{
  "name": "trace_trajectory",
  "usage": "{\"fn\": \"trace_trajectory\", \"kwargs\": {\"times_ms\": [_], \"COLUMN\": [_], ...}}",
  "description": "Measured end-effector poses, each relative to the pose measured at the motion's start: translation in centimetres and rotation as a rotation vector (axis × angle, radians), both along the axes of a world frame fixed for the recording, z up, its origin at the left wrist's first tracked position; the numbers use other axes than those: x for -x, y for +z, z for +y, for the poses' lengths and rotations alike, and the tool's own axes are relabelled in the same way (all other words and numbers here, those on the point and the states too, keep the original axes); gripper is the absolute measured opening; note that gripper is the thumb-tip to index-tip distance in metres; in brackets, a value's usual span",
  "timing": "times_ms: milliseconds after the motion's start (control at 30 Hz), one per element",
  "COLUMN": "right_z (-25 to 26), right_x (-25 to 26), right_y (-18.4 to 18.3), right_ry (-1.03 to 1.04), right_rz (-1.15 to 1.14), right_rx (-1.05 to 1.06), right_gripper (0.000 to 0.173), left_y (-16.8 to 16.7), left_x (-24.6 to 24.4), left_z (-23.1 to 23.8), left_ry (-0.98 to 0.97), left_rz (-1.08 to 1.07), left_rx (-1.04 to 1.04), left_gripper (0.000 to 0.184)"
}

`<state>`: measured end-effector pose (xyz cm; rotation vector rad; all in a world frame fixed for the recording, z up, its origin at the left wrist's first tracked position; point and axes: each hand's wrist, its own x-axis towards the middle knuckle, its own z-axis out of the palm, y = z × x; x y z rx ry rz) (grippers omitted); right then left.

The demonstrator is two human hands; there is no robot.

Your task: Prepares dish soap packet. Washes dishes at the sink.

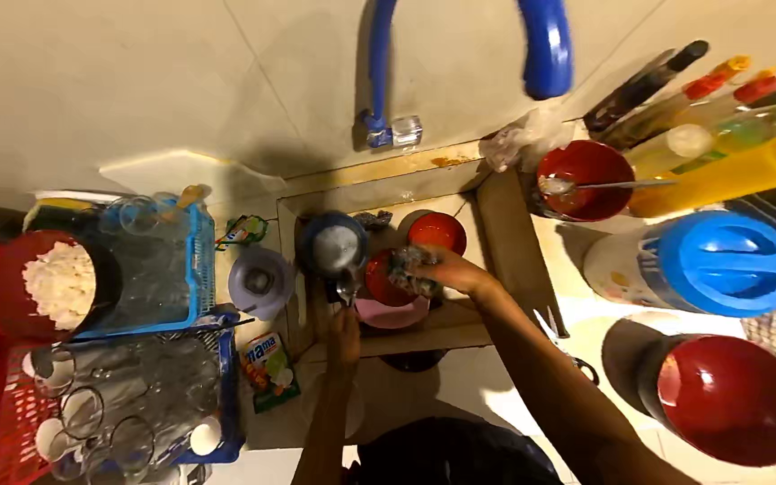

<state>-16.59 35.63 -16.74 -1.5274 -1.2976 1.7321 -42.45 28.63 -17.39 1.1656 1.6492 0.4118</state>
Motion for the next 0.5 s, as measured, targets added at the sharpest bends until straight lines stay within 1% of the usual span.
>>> {"fn": "trace_trajectory", "kwargs": {"times_ms": [67, 133, 200, 233, 300, 333, 367, 400, 433, 500], "right_z": [3.8, 7.8, 11.8, 12.9, 13.7, 13.5, 13.4, 13.4, 13.5, 13.7], "right_x": [2.9, 7.2, 12.1, 14.1, 16.5, 17.0, 17.2, 17.3, 17.4, 16.8], "right_y": [-3.2, -6.2, -7.5, -8.8, -12.6, -15.1, -17.1, -17.9, -17.8, -16.3], "right_ry": [0.082, 0.196, 0.410, 0.495, 0.607, 0.604, 0.596, 0.581, 0.566, 0.527], "right_rz": [-0.157, -0.386, -0.627, -0.700, -0.753, -0.737, -0.713, -0.694, -0.683, -0.683], "right_rx": [-0.131, -0.233, -0.167, -0.148, -0.165, -0.205, -0.225, -0.218, -0.192, -0.145], "right_gripper": [0.054, 0.051, 0.055, 0.057, 0.047, 0.041, 0.039, 0.038, 0.038, 0.043], "left_y": [1.3, 2.4, 2.5, 2.5, 2.6, 2.7, 2.8, 2.6, 2.2, 1.5], "left_x": [1.8, 2.6, 3.1, 3.2, 3.3, 3.2, 3.1, 3.1, 3.1, 3.0], "left_z": [0.1, 0.2, 0.3, 0.4, 0.4, 0.5, 0.5, 0.6, 0.6, 0.6], "left_ry": [0.095, 0.222, 0.284, 0.286, 0.298, 0.309, 0.320, 0.325, 0.329, 0.343], "left_rz": [-0.032, -0.115, -0.218, -0.261, -0.326, -0.345, -0.356, -0.374, -0.386, -0.405], "left_rx": [0.043, 0.110, 0.144, 0.159, 0.190, 0.198, 0.196, 0.176, 0.155, 0.143], "left_gripper": [0.038, 0.035, 0.034, 0.034, 0.035, 0.035, 0.035, 0.036, 0.037, 0.036]}}
